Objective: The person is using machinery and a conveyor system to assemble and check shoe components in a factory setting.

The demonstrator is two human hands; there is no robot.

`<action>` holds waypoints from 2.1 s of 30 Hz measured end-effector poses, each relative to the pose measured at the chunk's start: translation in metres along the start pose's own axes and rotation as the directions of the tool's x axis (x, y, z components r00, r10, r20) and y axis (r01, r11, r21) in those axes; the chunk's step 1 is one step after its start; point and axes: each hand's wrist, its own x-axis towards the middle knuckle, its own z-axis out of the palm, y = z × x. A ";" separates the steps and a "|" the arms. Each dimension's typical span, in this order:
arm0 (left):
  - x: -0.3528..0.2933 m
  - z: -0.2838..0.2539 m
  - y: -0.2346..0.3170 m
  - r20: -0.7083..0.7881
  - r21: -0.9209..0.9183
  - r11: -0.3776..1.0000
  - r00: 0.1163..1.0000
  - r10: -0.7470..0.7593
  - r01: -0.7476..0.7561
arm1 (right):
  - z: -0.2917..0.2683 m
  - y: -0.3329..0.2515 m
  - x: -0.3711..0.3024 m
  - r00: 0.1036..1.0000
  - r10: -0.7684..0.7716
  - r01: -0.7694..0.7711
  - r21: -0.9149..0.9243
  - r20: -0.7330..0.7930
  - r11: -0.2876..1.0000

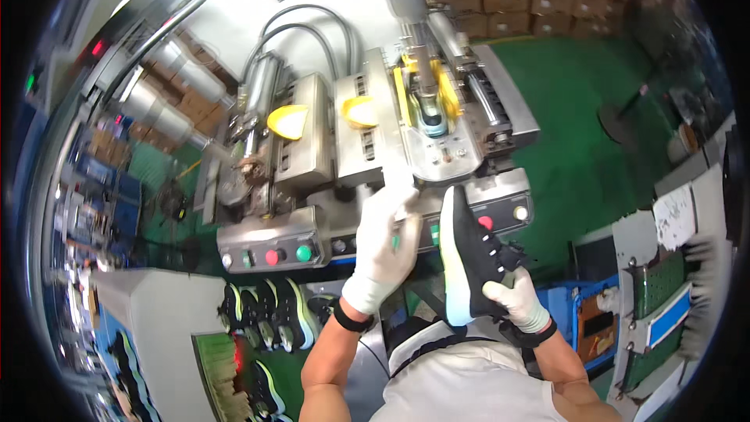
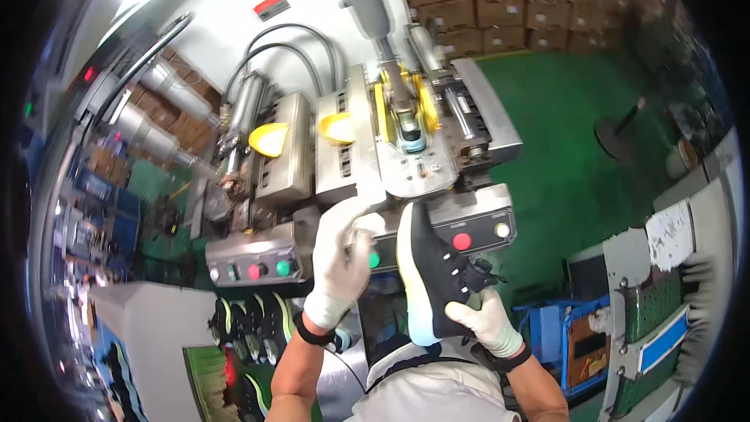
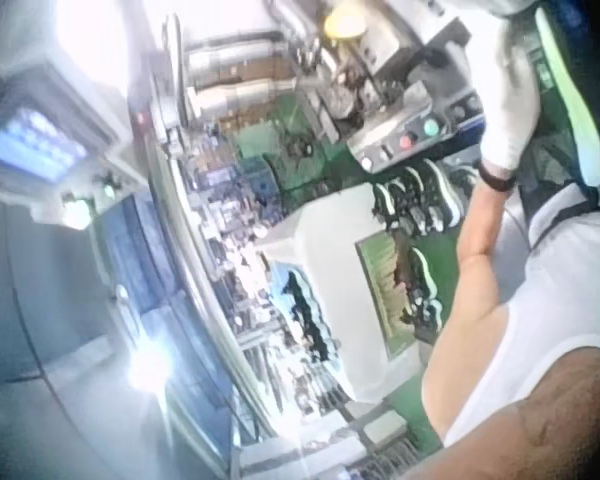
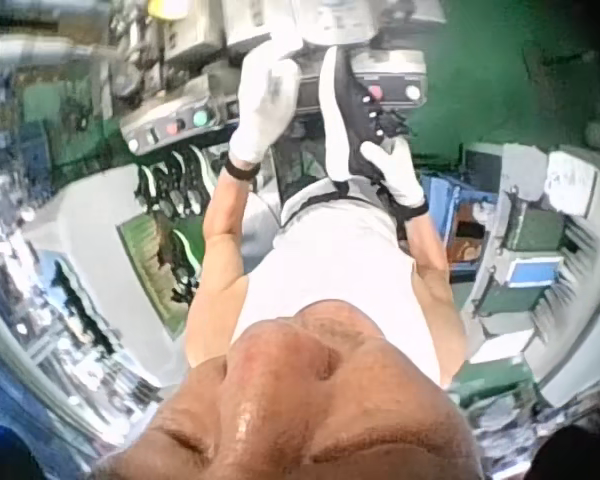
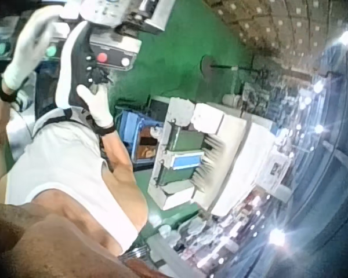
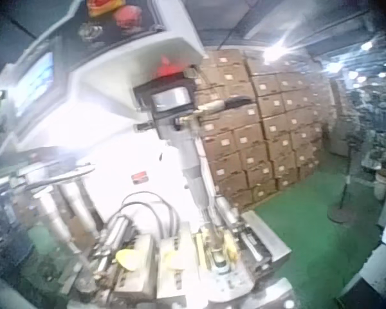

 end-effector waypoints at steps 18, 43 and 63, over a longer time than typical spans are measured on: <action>0.149 0.247 -0.330 0.170 0.182 0.821 0.805 -0.569 0.542 | -0.082 0.021 -0.030 0.872 0.139 -0.137 0.039 -0.469 0.990; -0.415 -0.170 0.126 -0.451 0.145 -0.199 -0.114 -0.885 0.969 | -0.040 0.080 0.576 0.934 -0.357 0.024 -1.000 0.018 0.012; -0.526 -0.055 -0.098 -0.473 -0.236 0.213 0.079 -0.877 0.948 | 0.163 0.237 0.200 0.764 0.145 0.619 -0.652 0.628 -0.437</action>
